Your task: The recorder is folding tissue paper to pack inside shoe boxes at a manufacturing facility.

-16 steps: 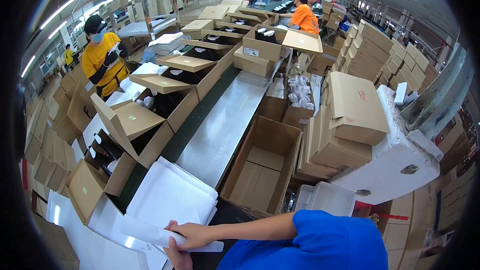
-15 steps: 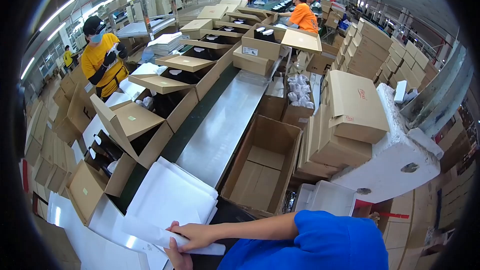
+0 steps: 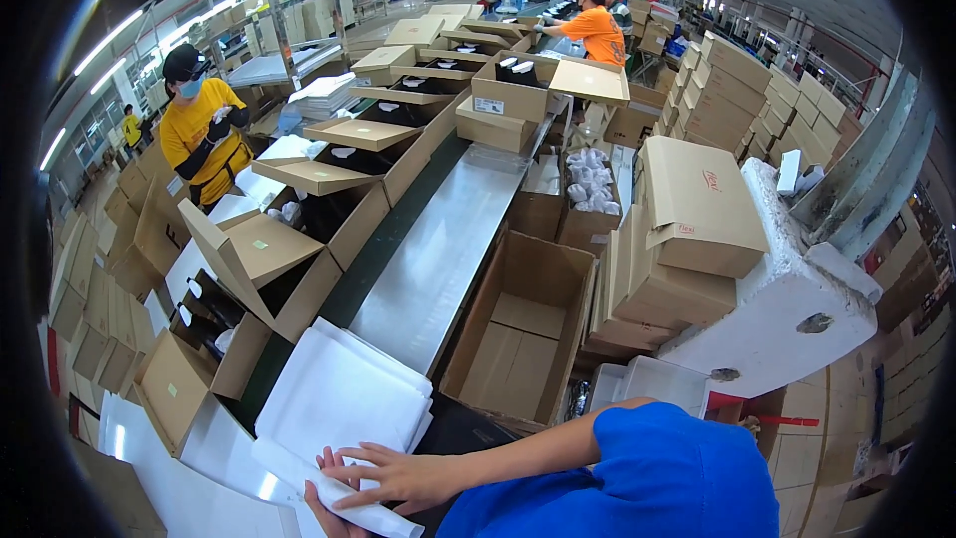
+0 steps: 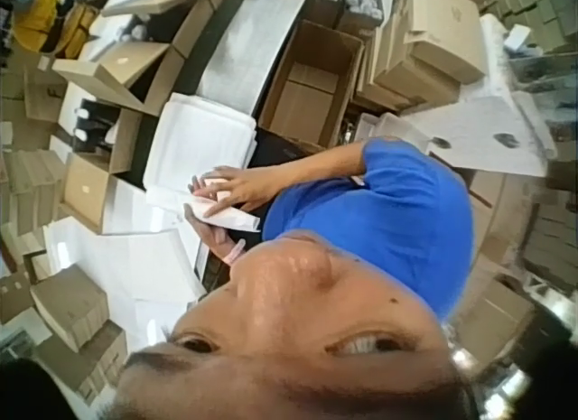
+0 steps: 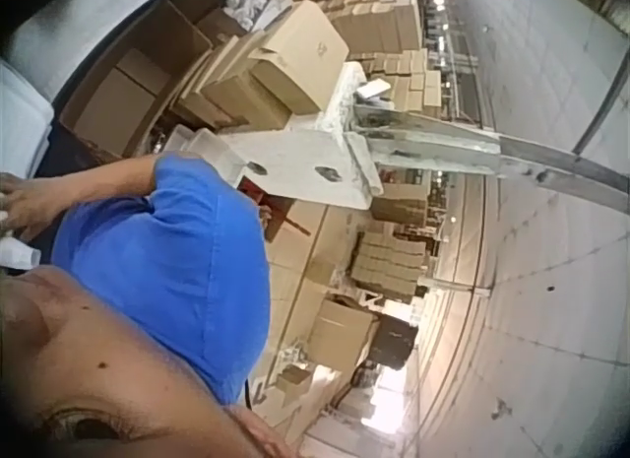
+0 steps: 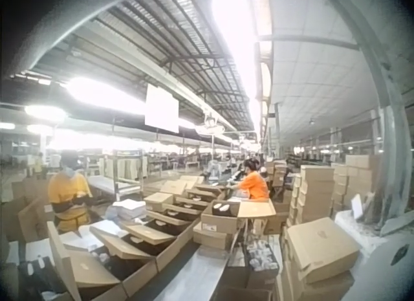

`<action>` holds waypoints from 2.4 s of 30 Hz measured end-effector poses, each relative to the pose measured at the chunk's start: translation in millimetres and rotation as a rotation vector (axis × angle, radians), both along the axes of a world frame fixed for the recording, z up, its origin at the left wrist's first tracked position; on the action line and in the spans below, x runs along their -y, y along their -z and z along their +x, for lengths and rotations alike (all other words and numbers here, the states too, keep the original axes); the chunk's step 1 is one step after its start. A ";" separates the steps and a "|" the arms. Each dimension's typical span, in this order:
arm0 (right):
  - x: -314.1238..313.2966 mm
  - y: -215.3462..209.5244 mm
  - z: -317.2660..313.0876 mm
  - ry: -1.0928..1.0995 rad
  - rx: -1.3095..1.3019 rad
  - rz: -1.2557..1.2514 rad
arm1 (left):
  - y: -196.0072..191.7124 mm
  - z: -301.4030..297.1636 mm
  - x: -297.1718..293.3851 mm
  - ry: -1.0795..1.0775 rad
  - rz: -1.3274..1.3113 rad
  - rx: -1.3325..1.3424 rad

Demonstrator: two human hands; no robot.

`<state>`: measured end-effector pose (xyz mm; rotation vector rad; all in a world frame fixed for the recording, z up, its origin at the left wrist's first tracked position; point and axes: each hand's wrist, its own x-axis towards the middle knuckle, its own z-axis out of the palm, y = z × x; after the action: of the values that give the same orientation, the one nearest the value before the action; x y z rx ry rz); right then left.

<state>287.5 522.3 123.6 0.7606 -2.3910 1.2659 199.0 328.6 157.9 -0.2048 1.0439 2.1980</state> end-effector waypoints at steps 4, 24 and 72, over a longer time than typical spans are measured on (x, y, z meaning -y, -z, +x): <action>18.1 -13.2 -13.0 -0.042 -0.178 0.003 | 2.1 7.6 18.4 -0.059 0.024 0.066; 6.7 -46.0 -3.9 -0.274 -0.085 -0.081 | 17.9 10.8 17.5 0.073 -0.063 0.293; -55.3 -44.2 0.2 -0.156 0.235 -0.040 | 40.4 76.2 13.8 0.332 0.197 0.360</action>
<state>287.8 577.5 167.8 0.8416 -2.5203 1.5381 275.2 314.8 117.5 -0.3007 0.6091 1.8595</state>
